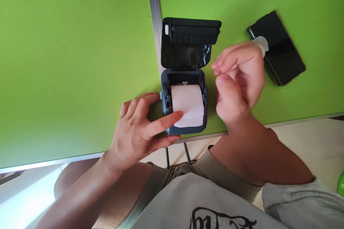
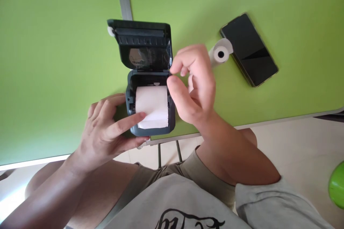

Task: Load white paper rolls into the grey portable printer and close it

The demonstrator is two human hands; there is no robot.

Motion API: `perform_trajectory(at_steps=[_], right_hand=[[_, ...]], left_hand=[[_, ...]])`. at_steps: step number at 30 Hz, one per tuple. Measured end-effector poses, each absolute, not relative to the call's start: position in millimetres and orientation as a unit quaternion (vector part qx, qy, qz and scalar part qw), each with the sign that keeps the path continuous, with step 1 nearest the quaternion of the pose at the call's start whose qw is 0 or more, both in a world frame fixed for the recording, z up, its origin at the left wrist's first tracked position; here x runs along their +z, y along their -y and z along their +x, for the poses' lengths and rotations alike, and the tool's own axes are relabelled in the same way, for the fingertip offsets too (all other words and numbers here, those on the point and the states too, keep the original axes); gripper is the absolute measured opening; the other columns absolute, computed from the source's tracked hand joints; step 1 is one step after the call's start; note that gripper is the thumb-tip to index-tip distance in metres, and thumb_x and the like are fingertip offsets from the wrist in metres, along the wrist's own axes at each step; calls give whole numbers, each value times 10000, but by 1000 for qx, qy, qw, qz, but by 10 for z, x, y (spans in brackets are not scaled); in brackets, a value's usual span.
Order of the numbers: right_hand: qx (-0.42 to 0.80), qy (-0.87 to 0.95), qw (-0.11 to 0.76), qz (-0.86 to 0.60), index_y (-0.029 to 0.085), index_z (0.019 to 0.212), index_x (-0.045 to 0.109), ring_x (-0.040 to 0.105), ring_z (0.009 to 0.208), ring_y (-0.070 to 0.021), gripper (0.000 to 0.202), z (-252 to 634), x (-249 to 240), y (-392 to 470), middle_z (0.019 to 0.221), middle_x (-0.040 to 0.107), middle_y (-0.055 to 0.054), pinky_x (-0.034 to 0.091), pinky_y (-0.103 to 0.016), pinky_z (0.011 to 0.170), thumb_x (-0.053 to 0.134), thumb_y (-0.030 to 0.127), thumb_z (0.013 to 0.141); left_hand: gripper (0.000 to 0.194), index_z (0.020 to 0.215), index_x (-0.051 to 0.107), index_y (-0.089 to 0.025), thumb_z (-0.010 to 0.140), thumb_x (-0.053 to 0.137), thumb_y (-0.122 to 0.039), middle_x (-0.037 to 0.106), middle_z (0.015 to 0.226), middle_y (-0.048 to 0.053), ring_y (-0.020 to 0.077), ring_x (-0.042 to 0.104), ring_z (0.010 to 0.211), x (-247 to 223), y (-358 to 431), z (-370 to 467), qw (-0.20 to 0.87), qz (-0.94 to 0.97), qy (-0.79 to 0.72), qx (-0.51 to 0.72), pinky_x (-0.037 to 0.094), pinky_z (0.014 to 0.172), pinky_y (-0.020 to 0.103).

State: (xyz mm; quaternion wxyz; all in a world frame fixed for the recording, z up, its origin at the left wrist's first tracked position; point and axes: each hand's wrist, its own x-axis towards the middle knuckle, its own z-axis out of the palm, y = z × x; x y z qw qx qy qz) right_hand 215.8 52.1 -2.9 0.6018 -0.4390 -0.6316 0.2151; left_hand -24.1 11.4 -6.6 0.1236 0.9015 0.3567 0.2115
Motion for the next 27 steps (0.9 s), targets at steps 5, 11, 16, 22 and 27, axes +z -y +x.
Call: perform_trajectory(at_steps=[5, 11, 16, 22, 27], right_hand=[[291, 629, 548, -468, 301, 1183, 442, 538, 1357, -264, 461, 2161, -91, -525, 1538, 461, -43, 493, -447, 1021, 607, 568, 844], [350, 546, 647, -401, 313, 1138, 463, 657, 1142, -226, 312, 2169, -131, -575, 1112, 693, -24, 482, -445, 972, 553, 483, 892], [378, 585, 562, -446, 303, 1117, 507, 640, 1181, -222, 262, 2165, -68, -510, 1160, 649, -37, 525, -459, 1033, 586, 470, 931], [424, 655, 452, -433, 256, 1157, 538, 643, 1268, -176, 301, 2173, 70, -455, 1281, 672, -38, 559, -407, 1116, 674, 395, 927], [442, 672, 422, -417, 228, 1127, 587, 653, 1266, -156, 248, 2231, 124, -506, 1240, 694, -31, 567, -361, 1105, 693, 360, 945]], left_hand=[[485, 1440, 510, -382, 1021, 509, -626, 538, 1301, 146, 330, 592, 1146, -67, -114, -244, 118, 902, -357, 211, 446, 853, 428], [479, 1441, 488, -394, 1024, 492, -630, 536, 1299, 151, 337, 591, 1135, -74, -117, -249, 114, 905, -352, 211, 459, 837, 444], [546, 1531, 399, -416, 1031, 511, -603, 543, 1323, 171, 349, 603, 1147, -72, -111, -253, 115, 905, -352, 211, 469, 848, 460], [853, 1713, 71, -331, 1040, 521, -601, 584, 1297, 192, 367, 617, 1143, -49, -104, -235, 109, 901, -368, 204, 453, 840, 447], [835, 1712, 114, -318, 1041, 524, -598, 597, 1287, 182, 356, 623, 1125, -51, -106, -224, 106, 900, -371, 204, 448, 832, 435]])
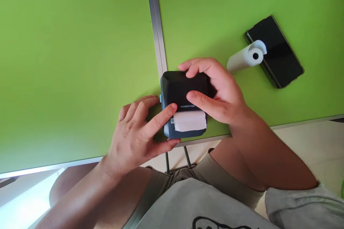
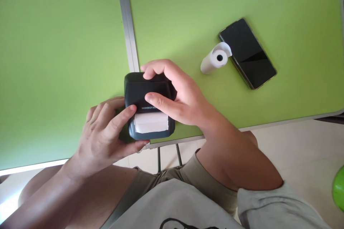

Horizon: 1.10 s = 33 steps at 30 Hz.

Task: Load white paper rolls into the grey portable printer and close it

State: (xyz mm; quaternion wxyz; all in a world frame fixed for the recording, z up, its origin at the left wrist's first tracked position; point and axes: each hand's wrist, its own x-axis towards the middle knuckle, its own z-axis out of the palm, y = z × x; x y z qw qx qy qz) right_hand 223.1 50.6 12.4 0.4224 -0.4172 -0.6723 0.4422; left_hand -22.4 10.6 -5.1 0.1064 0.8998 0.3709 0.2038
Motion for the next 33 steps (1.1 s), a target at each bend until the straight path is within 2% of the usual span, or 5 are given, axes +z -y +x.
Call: perform_trajectory(at_steps=[8, 15, 23, 27, 33], right_hand=[[412, 732, 366, -400, 236, 1088, 627, 650, 1257, -202, 252, 2286, 163, -582, 1252, 688, -68, 571, -432, 1112, 678, 442, 952], [407, 747, 357, -386, 233, 1117, 619, 628, 1286, -177, 250, 2303, 160, -584, 1274, 667, -66, 552, -385, 1126, 668, 426, 966], [431, 720, 373, -397, 234, 1152, 595, 637, 1237, -188, 334, 2294, 98, -597, 1252, 667, -68, 567, -388, 1080, 693, 469, 936], [423, 717, 382, -401, 230, 1152, 588, 643, 1187, -176, 335, 2279, 100, -582, 1221, 671, -64, 568, -359, 1038, 697, 460, 933], [404, 703, 391, -436, 226, 1200, 557, 637, 1111, -186, 404, 2223, 80, -541, 1219, 651, -79, 552, -377, 970, 599, 550, 964]], left_hand=[[745, 1644, 274, -279, 1027, 553, -591, 605, 1281, 185, 353, 624, 1113, -47, -116, -222, 104, 900, -368, 210, 446, 822, 436], [673, 1577, 353, -262, 1019, 566, -572, 612, 1265, 185, 354, 636, 1096, -55, -117, -216, 99, 900, -370, 209, 443, 805, 434], [963, 1636, 241, -83, 981, 524, -730, 664, 1303, 239, 380, 667, 1133, -61, -106, -198, 117, 882, -401, 218, 492, 847, 477], [931, 1608, 317, -112, 967, 518, -757, 677, 1308, 223, 372, 687, 1107, -49, -102, -206, 126, 880, -410, 204, 517, 832, 491], [867, 1682, 246, -208, 1012, 528, -680, 661, 1336, 178, 339, 699, 1166, -21, -96, -230, 141, 875, -408, 220, 567, 883, 481]])
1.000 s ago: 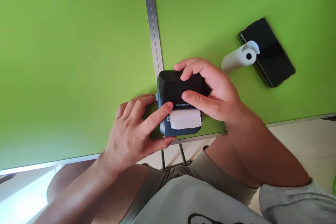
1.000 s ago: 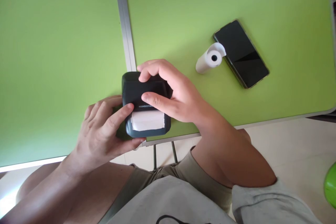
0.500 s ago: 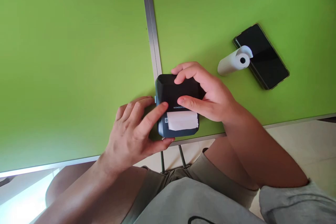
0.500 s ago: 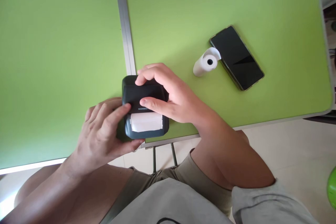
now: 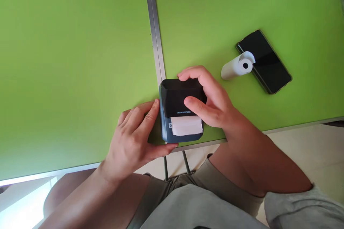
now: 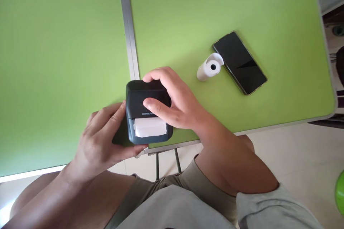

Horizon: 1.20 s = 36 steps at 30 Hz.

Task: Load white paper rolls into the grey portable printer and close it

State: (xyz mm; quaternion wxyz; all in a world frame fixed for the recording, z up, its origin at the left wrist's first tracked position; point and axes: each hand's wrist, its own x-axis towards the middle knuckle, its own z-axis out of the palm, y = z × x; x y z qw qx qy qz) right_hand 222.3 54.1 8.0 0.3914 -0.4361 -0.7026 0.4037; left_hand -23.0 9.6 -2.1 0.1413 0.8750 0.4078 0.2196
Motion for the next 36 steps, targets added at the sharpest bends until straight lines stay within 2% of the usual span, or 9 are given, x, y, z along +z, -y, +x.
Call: perform_trajectory(at_steps=[5, 9, 14, 21, 26, 29, 32, 34, 36], right_hand=[[421, 683, 409, -434, 235, 1317, 503, 603, 1270, -231, 609, 2210, 7, -548, 1336, 614, -99, 505, -459, 1122, 486, 723, 953], [428, 684, 428, -408, 258, 1370, 453, 531, 1415, -221, 608, 2213, -38, -564, 1423, 562, -90, 434, -453, 1260, 469, 710, 964], [438, 687, 404, -416, 261, 1386, 433, 516, 1444, -248, 687, 2237, -24, -566, 1448, 552, -104, 441, -497, 1270, 521, 753, 914], [445, 734, 351, -375, 276, 1393, 425, 557, 1380, -229, 722, 2366, 41, -615, 1460, 510, -102, 543, -443, 1185, 769, 482, 793], [384, 795, 284, -373, 288, 1366, 503, 554, 1391, -257, 694, 2462, 213, -683, 1427, 541, -92, 573, -473, 1158, 829, 447, 774], [293, 829, 293, -375, 293, 1245, 601, 604, 1302, -272, 547, 2474, 400, -715, 1310, 606, -90, 618, -469, 1069, 843, 380, 763], [173, 836, 339, -395, 269, 1035, 673, 655, 1066, -237, 248, 2437, 554, -722, 1046, 658, -68, 627, -440, 910, 774, 393, 846], [95, 814, 373, -435, 254, 917, 676, 620, 866, -183, 125, 2384, 618, -695, 855, 631, -31, 578, -387, 790, 702, 376, 916], [67, 782, 397, -476, 243, 874, 671, 525, 688, -126, 136, 2314, 671, -641, 707, 561, 7, 500, -337, 711, 646, 343, 961]], left_hand=[[862, 1662, 318, -217, 985, 588, -677, 687, 1300, 184, 339, 723, 1117, -7, -119, -234, 140, 873, -405, 233, 572, 849, 476], [842, 1593, 423, -169, 973, 569, -721, 703, 1277, 193, 342, 734, 1096, -11, -135, -237, 124, 877, -403, 232, 570, 825, 462], [832, 1576, 441, -171, 970, 573, -726, 713, 1278, 196, 351, 739, 1095, -25, -116, -220, 123, 873, -410, 235, 580, 827, 477], [835, 1647, 295, -220, 1005, 516, -706, 674, 1372, 172, 363, 711, 1193, -26, -90, -224, 139, 868, -425, 214, 587, 902, 516], [887, 1632, 291, -222, 975, 491, -783, 678, 1361, 164, 355, 712, 1186, -39, -89, -215, 141, 867, -431, 206, 571, 884, 494], [891, 1616, 313, -200, 973, 476, -795, 686, 1338, 175, 348, 714, 1167, -58, -93, -205, 134, 869, -429, 206, 552, 885, 488], [918, 1599, 337, -164, 962, 486, -808, 695, 1304, 181, 336, 718, 1134, -70, -98, -203, 121, 874, -419, 213, 532, 892, 462], [950, 1607, 323, -158, 947, 508, -815, 693, 1304, 183, 339, 712, 1142, -72, -99, -206, 119, 877, -415, 211, 516, 906, 453], [974, 1617, 308, -157, 938, 514, -824, 689, 1308, 184, 342, 705, 1151, -72, -97, -207, 116, 877, -416, 209, 504, 912, 448]])
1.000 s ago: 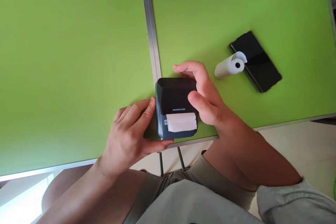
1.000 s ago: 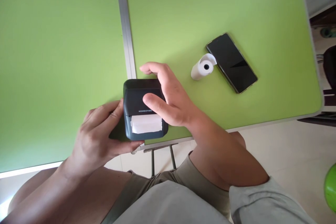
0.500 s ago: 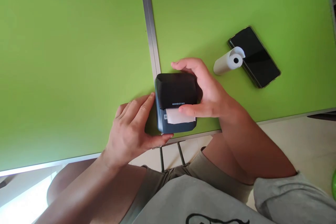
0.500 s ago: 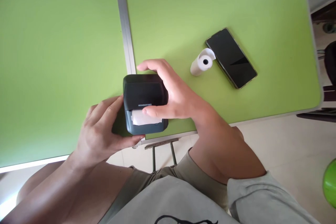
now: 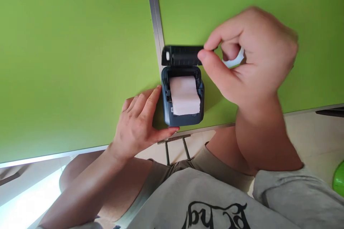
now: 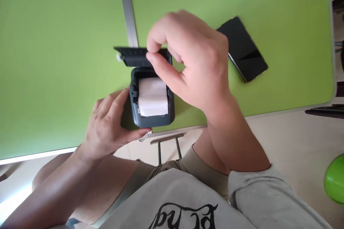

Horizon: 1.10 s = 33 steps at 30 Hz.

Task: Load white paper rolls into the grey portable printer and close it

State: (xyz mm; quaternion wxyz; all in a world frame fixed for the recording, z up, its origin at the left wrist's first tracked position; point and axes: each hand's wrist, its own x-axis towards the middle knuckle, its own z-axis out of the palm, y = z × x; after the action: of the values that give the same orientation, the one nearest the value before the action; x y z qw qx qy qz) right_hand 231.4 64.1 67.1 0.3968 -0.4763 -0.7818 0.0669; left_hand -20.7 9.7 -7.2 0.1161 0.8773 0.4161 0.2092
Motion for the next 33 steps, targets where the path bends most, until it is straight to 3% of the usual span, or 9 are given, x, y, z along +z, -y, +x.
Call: perform_trajectory(at_steps=[4, 10, 16, 19, 21, 26, 28, 30, 33], right_hand=[[157, 778, 363, -488, 187, 830, 668, 501, 568, -56, 166, 2165, 794, -533, 660, 624, 40, 424, -279, 634, 646, 304, 945], [71, 810, 133, -566, 228, 730, 715, 373, 503, -103, 274, 2077, 726, -551, 566, 571, -2, 160, -293, 548, 566, 329, 936], [171, 809, 72, -558, 243, 854, 708, 320, 495, -77, 27, 2150, 586, -598, 584, 470, 7, 255, -263, 586, 686, 258, 858], [174, 819, 61, -543, 264, 963, 700, 313, 497, -85, 133, 2173, 627, -627, 614, 510, 11, 224, -268, 551, 707, 267, 831], [178, 824, 63, -534, 278, 1039, 706, 441, 556, -121, 249, 2196, 692, -635, 700, 612, 4, 271, -277, 560, 723, 250, 792], [324, 789, 207, -480, 279, 1238, 676, 618, 771, -117, 426, 2362, 688, -579, 1058, 737, 32, 425, -271, 632, 681, 269, 812], [414, 725, 336, -436, 278, 1276, 660, 580, 714, -88, 415, 2438, 524, -559, 1039, 716, 32, 390, -236, 546, 639, 368, 872], [461, 627, 482, -403, 243, 1129, 705, 609, 754, -114, 342, 2479, 316, -556, 866, 684, 14, 357, -233, 509, 547, 285, 828], [510, 542, 541, -392, 224, 1022, 666, 611, 711, -111, 275, 2466, 90, -575, 777, 629, 15, 438, -260, 570, 526, 297, 797]], left_hand=[[966, 1603, 330, -150, 947, 435, -851, 692, 1297, 176, 334, 705, 1138, -67, -93, -197, 108, 876, -419, 212, 490, 912, 438], [974, 1555, 386, -110, 939, 429, -864, 694, 1294, 184, 341, 704, 1139, -70, -93, -178, 99, 878, -419, 209, 483, 912, 434], [999, 1562, 385, -132, 925, 367, -901, 697, 1299, 182, 348, 700, 1135, -70, -107, -191, 107, 878, -417, 209, 493, 895, 441], [929, 1552, 431, -165, 971, 249, -867, 679, 1324, 179, 341, 680, 1167, -9, -136, -227, 186, 860, -417, 228, 507, 897, 457], [813, 1538, 465, -172, 1035, 246, -772, 666, 1341, 167, 314, 668, 1179, 35, -161, -246, 270, 828, -419, 258, 519, 898, 453], [579, 1383, 603, -200, 1082, 386, -645, 721, 1206, 102, 235, 693, 1086, 55, -259, -196, 365, 728, -443, 375, 530, 874, 397], [402, 1139, 678, -194, 1057, 523, -555, 722, 966, 56, 185, 681, 875, 46, -331, -146, 320, 737, -446, 394, 488, 724, 341], [289, 931, 663, -182, 1010, 608, -454, 673, 819, 24, 136, 622, 726, 55, -430, -101, 277, 752, -440, 405, 433, 644, 303], [285, 791, 618, -170, 977, 597, -385, 553, 703, -10, 78, 519, 612, 119, -639, -69, 240, 763, -443, 404, 403, 616, 272]])
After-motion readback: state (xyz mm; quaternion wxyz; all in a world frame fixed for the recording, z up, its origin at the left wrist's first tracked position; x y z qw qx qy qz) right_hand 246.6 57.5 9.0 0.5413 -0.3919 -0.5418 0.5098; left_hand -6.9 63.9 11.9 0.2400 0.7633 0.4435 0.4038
